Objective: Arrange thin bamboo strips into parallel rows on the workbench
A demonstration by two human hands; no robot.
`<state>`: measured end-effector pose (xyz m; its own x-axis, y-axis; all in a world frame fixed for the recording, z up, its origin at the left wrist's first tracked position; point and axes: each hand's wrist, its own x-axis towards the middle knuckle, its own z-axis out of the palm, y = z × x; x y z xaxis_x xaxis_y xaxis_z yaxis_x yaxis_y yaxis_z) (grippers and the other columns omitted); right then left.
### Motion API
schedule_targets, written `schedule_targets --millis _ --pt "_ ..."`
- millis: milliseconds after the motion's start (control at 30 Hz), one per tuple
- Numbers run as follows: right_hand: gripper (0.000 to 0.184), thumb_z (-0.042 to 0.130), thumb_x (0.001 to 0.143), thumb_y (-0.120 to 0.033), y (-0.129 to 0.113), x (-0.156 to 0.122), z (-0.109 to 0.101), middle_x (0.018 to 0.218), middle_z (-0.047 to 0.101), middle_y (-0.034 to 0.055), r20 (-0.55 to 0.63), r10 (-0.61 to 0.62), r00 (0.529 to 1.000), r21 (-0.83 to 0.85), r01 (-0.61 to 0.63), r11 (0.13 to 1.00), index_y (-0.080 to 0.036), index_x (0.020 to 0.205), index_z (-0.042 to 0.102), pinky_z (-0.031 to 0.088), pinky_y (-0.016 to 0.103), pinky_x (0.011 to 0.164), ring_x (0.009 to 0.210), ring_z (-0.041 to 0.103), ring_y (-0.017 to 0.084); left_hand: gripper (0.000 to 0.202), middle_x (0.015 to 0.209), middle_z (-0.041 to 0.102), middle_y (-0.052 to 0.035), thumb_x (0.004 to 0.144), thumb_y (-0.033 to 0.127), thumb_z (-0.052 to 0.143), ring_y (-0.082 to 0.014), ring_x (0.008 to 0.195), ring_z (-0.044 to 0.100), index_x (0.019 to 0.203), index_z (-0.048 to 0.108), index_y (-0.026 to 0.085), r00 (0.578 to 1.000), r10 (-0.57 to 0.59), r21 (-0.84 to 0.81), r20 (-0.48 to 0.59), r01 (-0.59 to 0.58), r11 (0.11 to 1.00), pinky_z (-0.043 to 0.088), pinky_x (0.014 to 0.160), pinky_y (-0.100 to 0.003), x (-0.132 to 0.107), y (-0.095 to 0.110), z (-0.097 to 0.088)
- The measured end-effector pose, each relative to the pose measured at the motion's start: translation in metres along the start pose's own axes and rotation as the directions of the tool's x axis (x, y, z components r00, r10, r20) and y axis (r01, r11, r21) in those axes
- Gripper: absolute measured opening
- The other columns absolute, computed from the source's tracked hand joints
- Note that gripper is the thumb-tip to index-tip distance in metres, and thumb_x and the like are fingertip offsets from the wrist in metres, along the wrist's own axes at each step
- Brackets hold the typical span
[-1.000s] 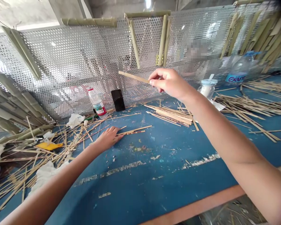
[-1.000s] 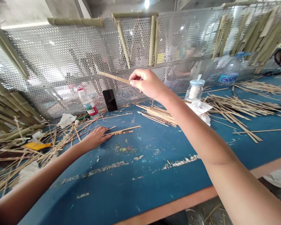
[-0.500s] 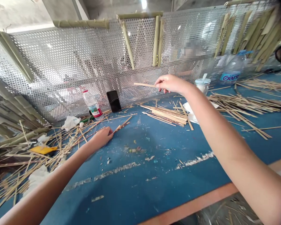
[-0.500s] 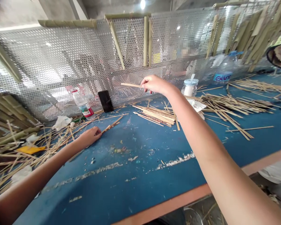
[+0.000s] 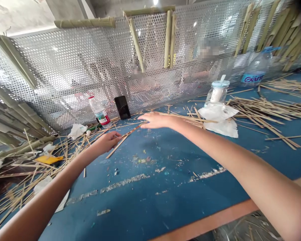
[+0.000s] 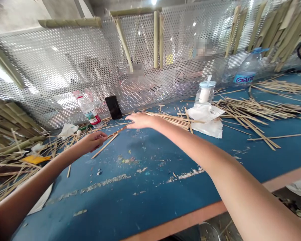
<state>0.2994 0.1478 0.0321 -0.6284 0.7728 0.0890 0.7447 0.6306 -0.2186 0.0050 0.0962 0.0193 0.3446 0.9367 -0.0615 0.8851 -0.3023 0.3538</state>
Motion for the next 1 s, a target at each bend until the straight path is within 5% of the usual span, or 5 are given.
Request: schedule_targets --millis 167,367,600,767,1000 --pt "0.031 0.045 0.1 -0.039 -0.047 -0.001 0.022 0.111 0.072 0.0108 0.192 -0.09 0.977 -0.049 0.101 0.994 -0.022 0.109 0.07 0.042 0.036 0.09 0.105 0.063 0.027 0.047 0.06 0.056 0.0051 0.088 0.066 0.046 -0.0107 0.042 0.045 0.101 0.055 0.022 0.992 0.012 -0.222 0.126 0.017 0.975 0.034 0.041 -0.022 -0.021 0.0 -0.005" --pt "0.031 0.042 0.099 -0.031 -0.046 -0.001 0.014 0.11 0.072 0.0062 0.181 -0.187 0.966 0.073 0.177 0.982 -0.021 0.105 0.071 0.041 0.027 0.07 0.088 0.064 0.018 0.046 0.074 0.066 0.0005 0.089 0.066 0.044 -0.0146 0.054 0.058 0.091 0.056 0.022 0.988 -0.033 -0.214 0.151 0.066 0.975 0.043 0.052 -0.025 -0.028 -0.017 -0.009" --pt "0.029 0.049 0.089 -0.021 -0.017 -0.005 -0.007 0.097 0.073 0.0098 0.132 0.006 0.991 -0.127 0.011 0.992 -0.02 0.101 0.075 0.039 0.032 0.064 0.073 0.062 0.02 0.045 0.087 0.069 -0.008 0.096 0.053 0.028 -0.027 0.083 0.066 0.1 0.059 0.021 0.924 -0.049 0.378 -0.379 0.203 0.903 0.042 0.067 -0.031 -0.02 -0.016 -0.016" --pt "0.026 0.048 0.089 -0.026 0.02 -0.023 -0.04 0.089 0.071 0.0053 0.125 0.105 0.987 0.007 -0.106 0.994 -0.022 0.1 0.072 0.039 0.029 0.063 0.07 0.059 0.016 0.058 0.097 0.072 -0.012 0.093 0.068 0.028 -0.0316 0.087 0.069 0.118 0.051 0.021 0.985 -0.152 0.431 -0.082 0.172 0.886 0.045 0.066 -0.033 -0.016 -0.005 0.025" --pt "0.018 0.05 0.088 -0.027 0.053 -0.031 -0.056 0.087 0.071 0.0064 0.164 0.181 0.97 0.097 -0.199 0.975 -0.02 0.089 0.067 0.045 0.031 0.064 0.072 0.062 0.018 0.044 0.096 0.072 -0.0115 0.098 0.053 0.024 -0.0289 0.087 0.07 0.107 0.053 0.022 0.998 -0.057 0.45 -0.04 0.069 0.89 0.047 0.069 -0.033 -0.011 -0.015 0.038"
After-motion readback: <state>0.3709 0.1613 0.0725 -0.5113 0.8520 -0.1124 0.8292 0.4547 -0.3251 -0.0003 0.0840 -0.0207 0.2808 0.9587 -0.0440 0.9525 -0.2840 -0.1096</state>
